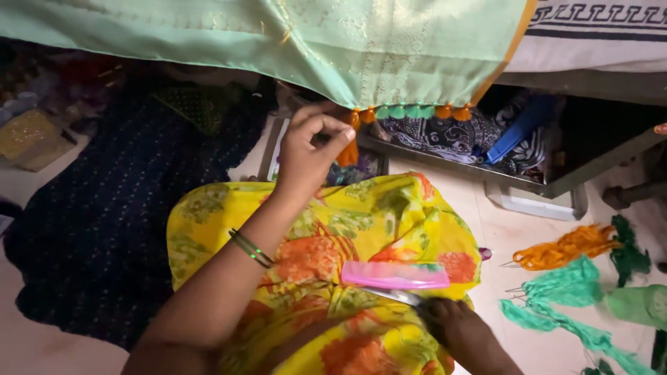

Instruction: Adding decorative tassels (kuchu) to the border of a light green saree using colorful threads, a comb, and scissors.

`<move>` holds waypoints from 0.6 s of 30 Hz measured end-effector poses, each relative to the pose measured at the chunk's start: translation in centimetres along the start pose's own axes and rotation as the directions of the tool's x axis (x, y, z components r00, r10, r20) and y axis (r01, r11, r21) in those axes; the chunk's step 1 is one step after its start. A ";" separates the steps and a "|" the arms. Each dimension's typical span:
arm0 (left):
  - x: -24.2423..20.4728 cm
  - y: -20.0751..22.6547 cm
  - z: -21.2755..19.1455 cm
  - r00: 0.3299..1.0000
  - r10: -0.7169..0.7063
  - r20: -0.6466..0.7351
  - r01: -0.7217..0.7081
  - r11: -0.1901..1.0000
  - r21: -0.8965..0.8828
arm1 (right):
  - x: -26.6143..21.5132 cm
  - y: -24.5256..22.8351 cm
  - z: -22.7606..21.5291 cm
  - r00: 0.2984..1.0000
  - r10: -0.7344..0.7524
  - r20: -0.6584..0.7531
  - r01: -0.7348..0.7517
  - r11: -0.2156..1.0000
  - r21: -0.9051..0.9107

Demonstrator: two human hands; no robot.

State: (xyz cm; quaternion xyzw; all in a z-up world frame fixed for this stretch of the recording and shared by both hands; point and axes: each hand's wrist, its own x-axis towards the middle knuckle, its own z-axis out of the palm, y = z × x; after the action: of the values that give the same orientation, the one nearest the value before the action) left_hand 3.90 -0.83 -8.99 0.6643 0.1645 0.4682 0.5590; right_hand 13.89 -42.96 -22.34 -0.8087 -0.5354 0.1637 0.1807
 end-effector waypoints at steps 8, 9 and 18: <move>1.6 -0.5 0.6 0.997 0.010 0.079 0.006 0.980 -0.201 | -6.5 10.2 -3.0 0.610 0.389 0.690 -0.697 0.678 0.234; 1.6 -0.2 0.8 0.997 0.005 0.076 0.010 0.980 -0.200 | -6.4 9.7 -3.4 0.606 0.388 0.694 -0.698 0.678 0.229; 0.7 -1.0 0.9 0.913 -0.238 0.332 0.408 0.572 -0.712 | 4.9 -2.3 -10.4 0.783 0.415 0.464 -0.620 0.584 0.524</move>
State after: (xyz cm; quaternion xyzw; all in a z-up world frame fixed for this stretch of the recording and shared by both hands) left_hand 5.28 -0.54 -9.54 0.3643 0.0119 0.3136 0.8768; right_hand 18.65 -38.86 -12.46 -0.7805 -0.2013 0.5024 0.3129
